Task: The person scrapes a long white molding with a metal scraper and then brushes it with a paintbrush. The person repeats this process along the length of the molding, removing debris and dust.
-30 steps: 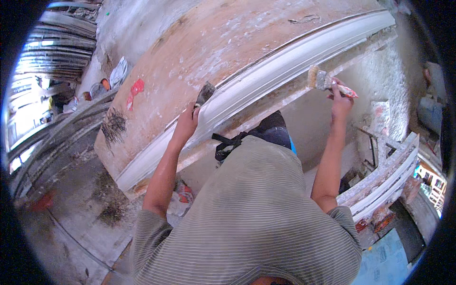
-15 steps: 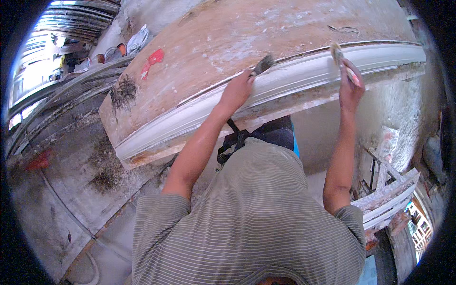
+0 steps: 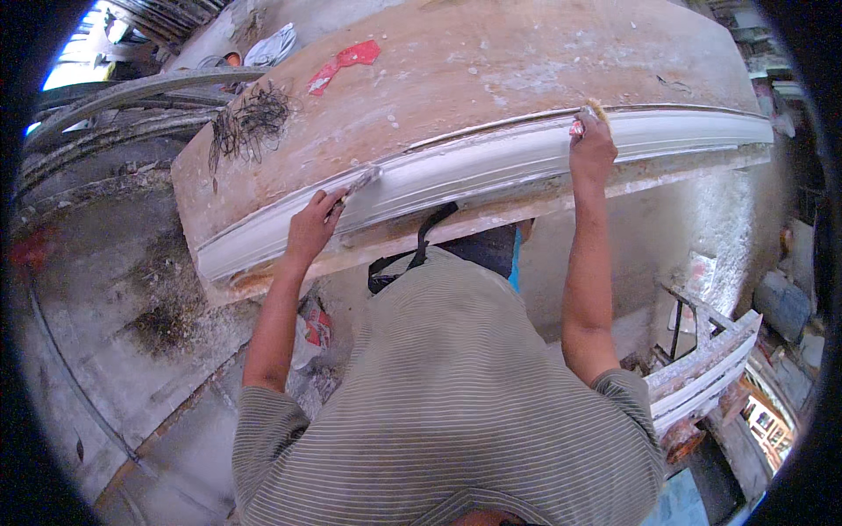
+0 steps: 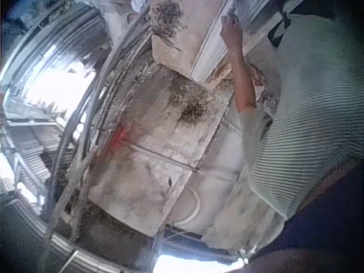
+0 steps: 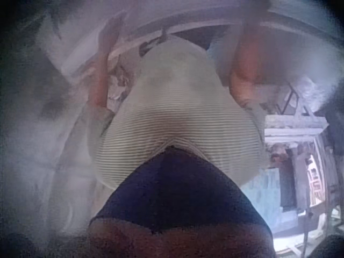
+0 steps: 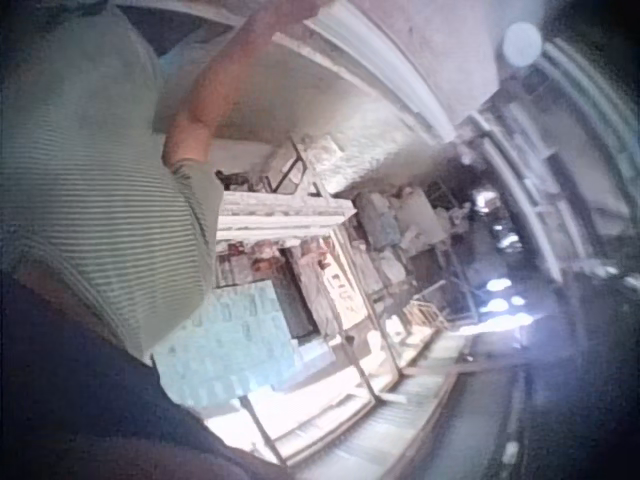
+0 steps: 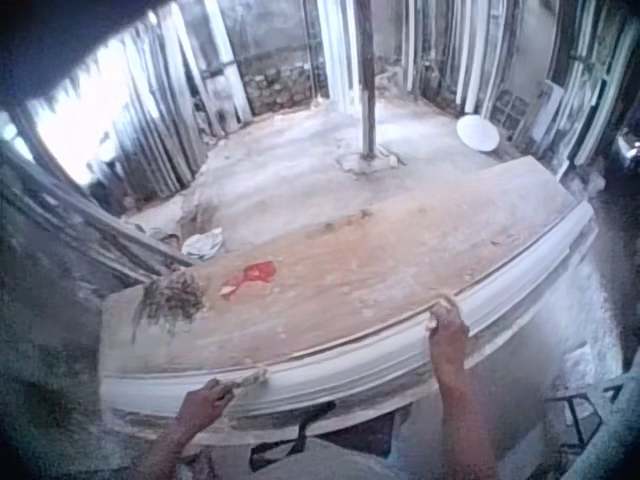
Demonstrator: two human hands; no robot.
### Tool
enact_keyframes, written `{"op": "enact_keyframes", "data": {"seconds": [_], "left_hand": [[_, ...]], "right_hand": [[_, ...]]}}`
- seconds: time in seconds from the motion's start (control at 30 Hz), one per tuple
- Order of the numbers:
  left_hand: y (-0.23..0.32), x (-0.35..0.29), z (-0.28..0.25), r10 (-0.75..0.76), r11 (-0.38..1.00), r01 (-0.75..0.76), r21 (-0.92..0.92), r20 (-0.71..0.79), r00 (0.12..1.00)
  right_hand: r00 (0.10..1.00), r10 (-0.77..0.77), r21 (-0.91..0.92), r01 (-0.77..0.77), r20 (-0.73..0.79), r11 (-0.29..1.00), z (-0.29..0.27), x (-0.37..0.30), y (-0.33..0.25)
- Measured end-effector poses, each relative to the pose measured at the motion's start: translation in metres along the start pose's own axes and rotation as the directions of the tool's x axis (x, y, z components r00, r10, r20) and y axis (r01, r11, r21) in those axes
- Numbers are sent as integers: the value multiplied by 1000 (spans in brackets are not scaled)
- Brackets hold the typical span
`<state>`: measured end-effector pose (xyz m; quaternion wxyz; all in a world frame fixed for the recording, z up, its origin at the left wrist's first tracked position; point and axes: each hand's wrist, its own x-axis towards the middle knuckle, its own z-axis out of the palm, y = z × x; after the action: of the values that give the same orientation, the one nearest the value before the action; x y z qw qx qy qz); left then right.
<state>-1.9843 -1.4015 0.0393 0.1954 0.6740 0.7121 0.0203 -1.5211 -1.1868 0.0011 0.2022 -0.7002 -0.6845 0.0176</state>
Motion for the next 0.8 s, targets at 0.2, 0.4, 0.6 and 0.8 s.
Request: {"op": "enact_keyframes", "data": {"seconds": [0.2, 0.4, 0.6, 0.8], "left_hand": [[-32, 10, -11, 282, 959, -283, -8, -32, 959], [60, 103, 9, 475, 880, -472, -54, 65, 878], [66, 107, 6, 478, 878, -474, -66, 86, 874], [49, 88, -29, 366, 911, -404, 88, 283, 887]], "right_hand": [[998, 61, 61, -60, -2, 996, -13, 9, 2], [929, 316, 740, -350, 193, 575, -27, 3, 25], [874, 454, 778, -405, 174, 481, -52, -50, 24], [723, 678, 776, -499, 128, 386, -96, -90, 99]]}}
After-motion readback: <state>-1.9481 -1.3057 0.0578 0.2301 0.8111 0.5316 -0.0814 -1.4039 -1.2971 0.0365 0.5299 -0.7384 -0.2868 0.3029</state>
